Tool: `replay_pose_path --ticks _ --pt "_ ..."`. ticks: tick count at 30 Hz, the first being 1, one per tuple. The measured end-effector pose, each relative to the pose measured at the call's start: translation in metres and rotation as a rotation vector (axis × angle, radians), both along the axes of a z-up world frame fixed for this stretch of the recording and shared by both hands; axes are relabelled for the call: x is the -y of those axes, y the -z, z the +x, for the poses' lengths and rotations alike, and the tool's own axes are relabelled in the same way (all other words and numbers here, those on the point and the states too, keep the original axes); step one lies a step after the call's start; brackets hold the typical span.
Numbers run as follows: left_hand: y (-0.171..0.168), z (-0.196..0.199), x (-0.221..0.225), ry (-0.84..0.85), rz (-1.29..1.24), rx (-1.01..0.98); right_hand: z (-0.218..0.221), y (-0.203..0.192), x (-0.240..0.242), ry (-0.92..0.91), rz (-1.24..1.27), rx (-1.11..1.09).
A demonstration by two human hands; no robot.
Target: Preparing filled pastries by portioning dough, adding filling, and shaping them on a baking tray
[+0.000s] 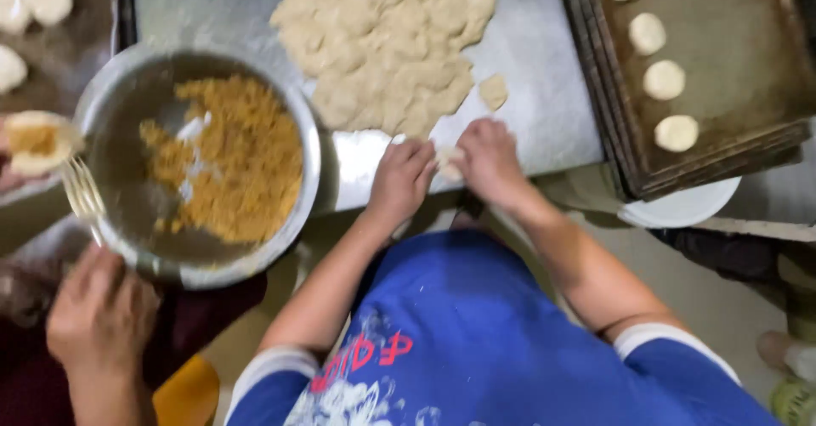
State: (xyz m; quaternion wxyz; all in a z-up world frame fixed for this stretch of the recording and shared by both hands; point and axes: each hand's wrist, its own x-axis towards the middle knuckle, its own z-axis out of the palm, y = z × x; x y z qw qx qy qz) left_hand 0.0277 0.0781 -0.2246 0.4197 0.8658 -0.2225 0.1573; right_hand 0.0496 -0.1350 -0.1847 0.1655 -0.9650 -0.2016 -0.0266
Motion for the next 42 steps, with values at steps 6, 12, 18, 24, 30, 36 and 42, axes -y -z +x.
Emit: replay_pose_path --ticks 6,12,18,24,30,36,42 --pt "-0.035 -0.005 -0.001 -0.024 -0.119 -0.031 0.006 -0.024 0.067 0.162 0.908 -0.316" --pt "-0.069 0.009 0.030 -0.098 -0.068 -0.101 0.076 -0.209 0.207 0.125 0.529 0.994" --pt "-0.081 0.042 0.075 -0.179 0.056 -0.007 0.093 -0.051 0.329 0.206 0.059 0.431" --pt "-0.088 0.107 0.078 -0.371 0.319 0.100 0.080 -0.104 0.306 -0.010 0.334 0.591" --pt "-0.085 0.189 0.108 -0.384 0.713 0.189 0.101 -0.119 0.292 0.010 0.440 0.444" --pt "-0.027 0.240 0.101 -0.389 0.946 0.013 0.096 -0.142 0.269 -0.142 0.601 0.382" --pt "-0.242 0.203 0.080 -0.348 -0.263 -0.290 0.094 -0.143 0.261 -0.219 0.684 0.379"
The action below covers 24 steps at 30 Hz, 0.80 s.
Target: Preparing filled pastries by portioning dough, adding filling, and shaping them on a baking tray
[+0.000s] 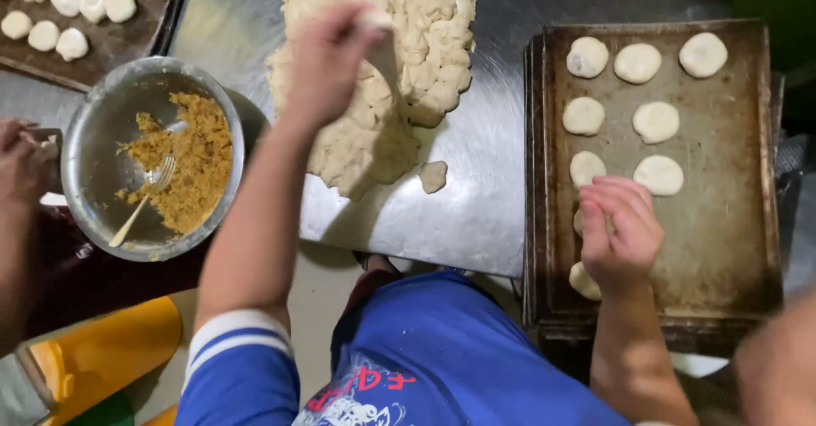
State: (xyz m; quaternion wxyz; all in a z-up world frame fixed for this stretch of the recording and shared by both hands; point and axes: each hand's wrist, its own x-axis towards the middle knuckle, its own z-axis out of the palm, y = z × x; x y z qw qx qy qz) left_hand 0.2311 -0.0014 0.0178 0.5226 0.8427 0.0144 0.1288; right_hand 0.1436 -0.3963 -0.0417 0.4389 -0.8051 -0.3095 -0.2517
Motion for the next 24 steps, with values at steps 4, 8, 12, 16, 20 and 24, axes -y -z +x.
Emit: replay_pose_path --ticks 4,8,12,16,20,24 --pt "-0.103 -0.085 -0.007 0.075 0.125 0.518 0.003 -0.019 -0.041 -0.046 0.091 -0.058" --pt "-0.077 -0.152 -0.002 0.085 0.050 0.454 -0.010 -0.036 -0.099 -0.258 0.060 -0.135" --pt "0.006 -0.189 0.010 0.029 -0.401 0.197 -0.028 -0.044 -0.191 -0.547 0.083 -0.226" --pt "0.042 -0.245 -0.024 -0.253 -0.473 0.173 -0.063 -0.014 -0.277 -0.723 -0.011 -0.534" --pt "0.070 -0.283 -0.084 -0.544 -0.185 0.314 -0.093 -0.003 -0.356 -0.795 0.065 -0.845" --pt "0.083 -0.317 -0.152 -0.541 -0.400 0.270 -0.106 0.028 -0.415 -0.590 0.418 -1.480"
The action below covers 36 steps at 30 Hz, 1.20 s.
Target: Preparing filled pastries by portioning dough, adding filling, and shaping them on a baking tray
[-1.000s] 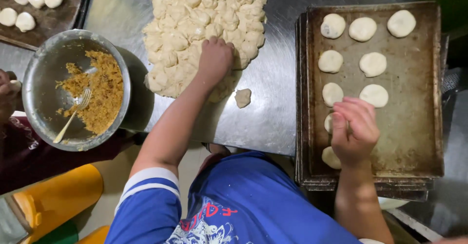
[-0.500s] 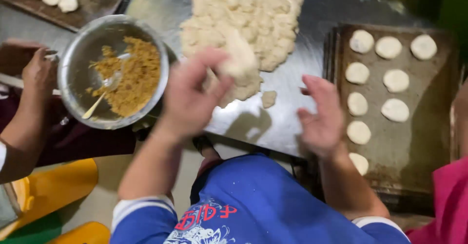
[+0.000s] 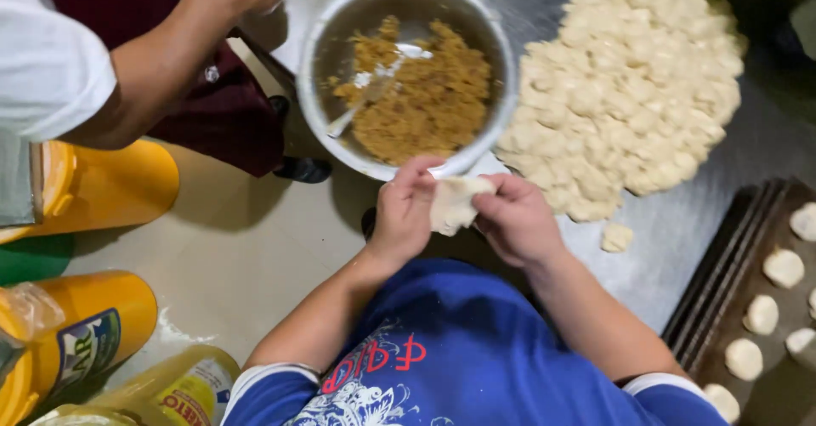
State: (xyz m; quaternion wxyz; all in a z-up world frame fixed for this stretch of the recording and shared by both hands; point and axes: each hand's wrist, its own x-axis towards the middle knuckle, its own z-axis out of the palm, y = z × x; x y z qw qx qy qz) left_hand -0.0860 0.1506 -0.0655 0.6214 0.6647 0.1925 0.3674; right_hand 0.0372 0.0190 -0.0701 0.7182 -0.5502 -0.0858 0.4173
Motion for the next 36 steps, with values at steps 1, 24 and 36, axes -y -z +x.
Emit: replay_pose_path --ticks 1,24,36 --pt "0.007 -0.010 -0.015 -0.006 -0.010 0.004 0.010 -0.004 -0.019 -0.006 -0.010 0.004" --pt "-0.013 -0.100 -0.124 -0.080 0.067 -0.050 0.129 -0.049 -0.195 -0.335 -0.752 0.992" --pt "0.015 0.106 -0.114 0.433 -0.857 -0.063 0.130 0.019 -0.121 -0.106 0.210 0.145"
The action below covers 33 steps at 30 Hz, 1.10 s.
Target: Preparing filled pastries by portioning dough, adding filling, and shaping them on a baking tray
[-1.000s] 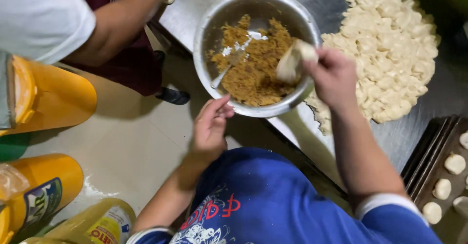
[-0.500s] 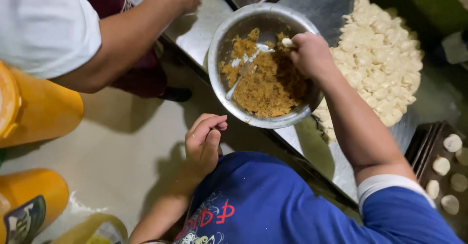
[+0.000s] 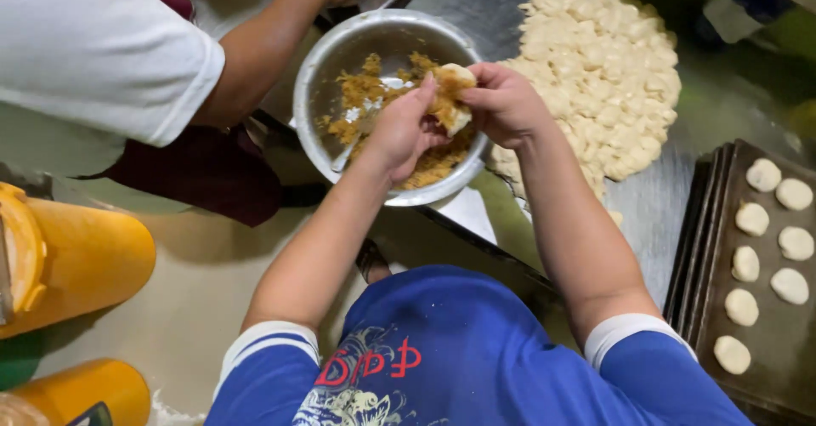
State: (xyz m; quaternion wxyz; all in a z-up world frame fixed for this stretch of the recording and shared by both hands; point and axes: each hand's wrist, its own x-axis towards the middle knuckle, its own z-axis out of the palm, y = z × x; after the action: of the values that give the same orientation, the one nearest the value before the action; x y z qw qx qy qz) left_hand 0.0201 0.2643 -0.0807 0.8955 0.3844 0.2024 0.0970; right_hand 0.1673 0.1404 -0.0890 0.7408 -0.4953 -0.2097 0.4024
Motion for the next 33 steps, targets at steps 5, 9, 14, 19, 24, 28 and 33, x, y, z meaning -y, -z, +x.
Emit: replay_pose_path --ticks 5,9,14,19,24,28,33 --pt "0.019 0.009 0.035 -0.169 0.126 -0.056 0.000 -0.014 0.025 0.133 -0.248 0.322" --pt "0.008 0.004 0.075 -0.330 0.595 0.079 0.007 0.000 0.050 0.289 -0.545 0.720" --pt "0.012 0.009 0.107 -0.445 0.744 0.094 -0.034 -0.036 0.098 0.225 -0.338 0.516" --pt "0.027 0.006 0.135 -0.434 0.653 0.088 -0.040 -0.016 0.142 0.118 -0.106 0.206" --pt "0.006 -0.005 0.178 -0.331 0.692 0.075 -0.049 -0.018 0.184 0.241 -0.197 0.101" --pt "0.008 -0.005 0.200 -0.220 0.852 -0.047 -0.053 0.011 0.215 0.304 -0.268 0.108" --pt "0.054 0.014 0.206 -0.045 1.026 -0.219 -0.065 0.050 0.256 0.135 -0.447 0.644"
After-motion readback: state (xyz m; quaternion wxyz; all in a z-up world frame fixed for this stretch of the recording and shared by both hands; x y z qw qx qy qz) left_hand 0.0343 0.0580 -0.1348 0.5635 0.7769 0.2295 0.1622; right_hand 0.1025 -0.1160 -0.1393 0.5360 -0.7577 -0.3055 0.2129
